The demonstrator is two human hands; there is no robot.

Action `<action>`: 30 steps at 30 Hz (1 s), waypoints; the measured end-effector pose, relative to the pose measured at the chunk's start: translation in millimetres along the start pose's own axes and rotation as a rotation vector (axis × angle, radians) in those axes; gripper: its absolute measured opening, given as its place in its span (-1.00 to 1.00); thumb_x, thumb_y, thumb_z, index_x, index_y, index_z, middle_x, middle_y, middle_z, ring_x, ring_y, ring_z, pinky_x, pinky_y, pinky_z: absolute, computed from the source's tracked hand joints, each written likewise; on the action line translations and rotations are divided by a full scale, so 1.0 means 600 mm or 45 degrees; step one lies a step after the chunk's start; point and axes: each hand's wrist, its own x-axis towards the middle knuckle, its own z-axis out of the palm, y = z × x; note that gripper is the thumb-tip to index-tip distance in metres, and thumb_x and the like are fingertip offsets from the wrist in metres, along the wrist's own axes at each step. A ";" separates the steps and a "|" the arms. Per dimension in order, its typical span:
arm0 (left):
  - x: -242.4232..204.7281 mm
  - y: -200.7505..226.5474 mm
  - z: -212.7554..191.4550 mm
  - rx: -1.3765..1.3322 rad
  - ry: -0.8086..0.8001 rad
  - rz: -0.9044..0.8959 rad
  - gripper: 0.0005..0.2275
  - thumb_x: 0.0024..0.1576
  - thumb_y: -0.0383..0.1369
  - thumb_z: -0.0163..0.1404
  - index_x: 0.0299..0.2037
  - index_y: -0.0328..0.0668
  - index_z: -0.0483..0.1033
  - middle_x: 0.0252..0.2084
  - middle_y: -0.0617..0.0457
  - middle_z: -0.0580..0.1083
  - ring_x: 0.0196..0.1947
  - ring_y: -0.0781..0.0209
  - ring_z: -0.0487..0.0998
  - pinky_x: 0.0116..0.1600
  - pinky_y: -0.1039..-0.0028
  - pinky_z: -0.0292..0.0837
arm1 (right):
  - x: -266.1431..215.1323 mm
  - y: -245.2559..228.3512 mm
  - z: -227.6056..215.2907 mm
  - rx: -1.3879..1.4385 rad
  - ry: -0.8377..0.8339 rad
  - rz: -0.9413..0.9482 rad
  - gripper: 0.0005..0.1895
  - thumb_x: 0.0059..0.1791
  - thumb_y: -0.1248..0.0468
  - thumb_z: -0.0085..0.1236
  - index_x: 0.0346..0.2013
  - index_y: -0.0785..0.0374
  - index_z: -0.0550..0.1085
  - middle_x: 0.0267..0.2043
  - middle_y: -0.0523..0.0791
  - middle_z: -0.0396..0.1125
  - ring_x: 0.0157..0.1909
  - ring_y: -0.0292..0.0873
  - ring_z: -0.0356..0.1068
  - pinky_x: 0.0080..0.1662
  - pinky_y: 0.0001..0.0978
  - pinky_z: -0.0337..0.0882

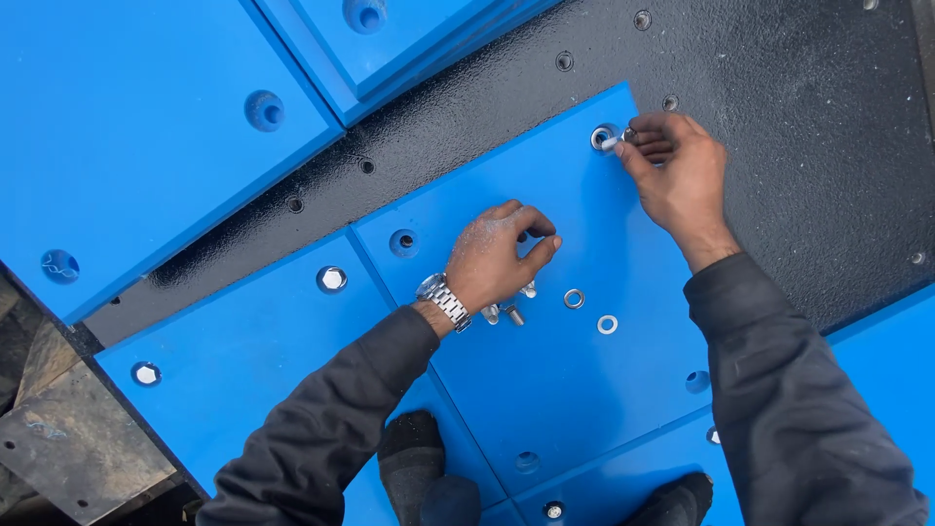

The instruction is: The person kneels on blue plastic liner panels fitted inside a large steel structure, inserting bolts and washers into the panel holes and threading them by hand. They align and press panels into place, fit adjacent panels together, and position a long blue strip along the edge, securing it with fasteners.

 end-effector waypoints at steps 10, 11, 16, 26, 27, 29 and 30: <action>-0.103 -0.025 -0.001 0.195 -0.111 0.145 -0.70 0.06 -0.15 0.21 -0.08 -0.06 0.60 -0.12 -0.02 0.52 -0.19 0.02 0.54 -0.21 0.17 0.50 | 0.010 0.000 0.024 -0.688 0.000 -0.453 -0.75 -0.01 0.29 0.45 -0.08 0.25 0.58 -0.12 -0.07 0.38 -0.07 -0.06 0.45 -0.08 -0.17 0.49; -0.107 -0.028 0.001 0.175 -0.075 0.194 -0.69 0.04 -0.15 0.23 -0.08 -0.07 0.59 -0.10 -0.01 0.52 -0.18 0.02 0.54 -0.19 0.17 0.50 | 0.010 0.005 0.026 -0.752 -0.001 -0.479 -0.74 -0.01 0.27 0.46 -0.08 0.23 0.59 -0.13 -0.08 0.37 -0.05 -0.05 0.43 -0.07 -0.15 0.49; -0.098 -0.021 0.005 0.247 -0.152 0.143 -0.69 0.08 -0.17 0.20 -0.03 -0.07 0.58 -0.14 0.00 0.50 -0.22 0.05 0.52 -0.16 0.16 0.48 | -0.002 0.021 0.031 -0.837 -0.003 -0.494 -0.80 0.09 0.24 0.37 -0.04 0.22 0.58 -0.08 -0.10 0.36 -0.03 -0.07 0.44 -0.05 -0.18 0.50; -0.074 0.027 0.043 0.486 -0.221 0.429 -0.71 0.10 -0.26 0.16 -0.02 -0.16 0.55 -0.03 -0.05 0.46 -0.02 0.02 0.46 0.02 0.12 0.41 | 0.005 0.026 0.049 -1.254 0.012 -0.546 -0.65 0.21 0.10 0.16 -0.16 0.40 0.50 -0.14 0.03 0.31 -0.13 -0.01 0.43 -0.20 -0.18 0.48; -0.074 0.020 0.066 0.486 -0.219 0.434 -0.71 0.10 -0.26 0.16 -0.02 -0.16 0.55 -0.03 -0.05 0.46 -0.02 0.02 0.46 0.02 0.12 0.41 | 0.008 0.029 0.051 -1.257 0.016 -0.545 -0.65 0.21 0.10 0.16 -0.16 0.40 0.50 -0.14 0.03 0.31 -0.13 -0.01 0.43 -0.20 -0.18 0.48; -0.077 0.001 0.108 0.711 0.012 0.660 -0.70 0.02 -0.40 0.09 -0.02 -0.18 0.56 0.02 -0.04 0.47 0.03 0.03 0.46 0.10 0.10 0.42 | 0.016 0.034 0.061 -1.495 0.018 -0.575 -0.59 0.26 0.03 0.05 -0.22 0.35 0.48 -0.18 0.00 0.31 -0.18 -0.04 0.43 -0.21 -0.17 0.47; -0.078 -0.002 0.119 0.713 0.015 0.657 -0.70 0.02 -0.40 0.09 -0.02 -0.18 0.56 0.02 -0.04 0.47 0.03 0.03 0.46 0.10 0.10 0.42 | 0.022 0.035 0.059 -1.493 0.019 -0.579 -0.59 0.26 0.03 0.05 -0.22 0.35 0.48 -0.18 0.00 0.31 -0.18 -0.04 0.43 -0.21 -0.17 0.47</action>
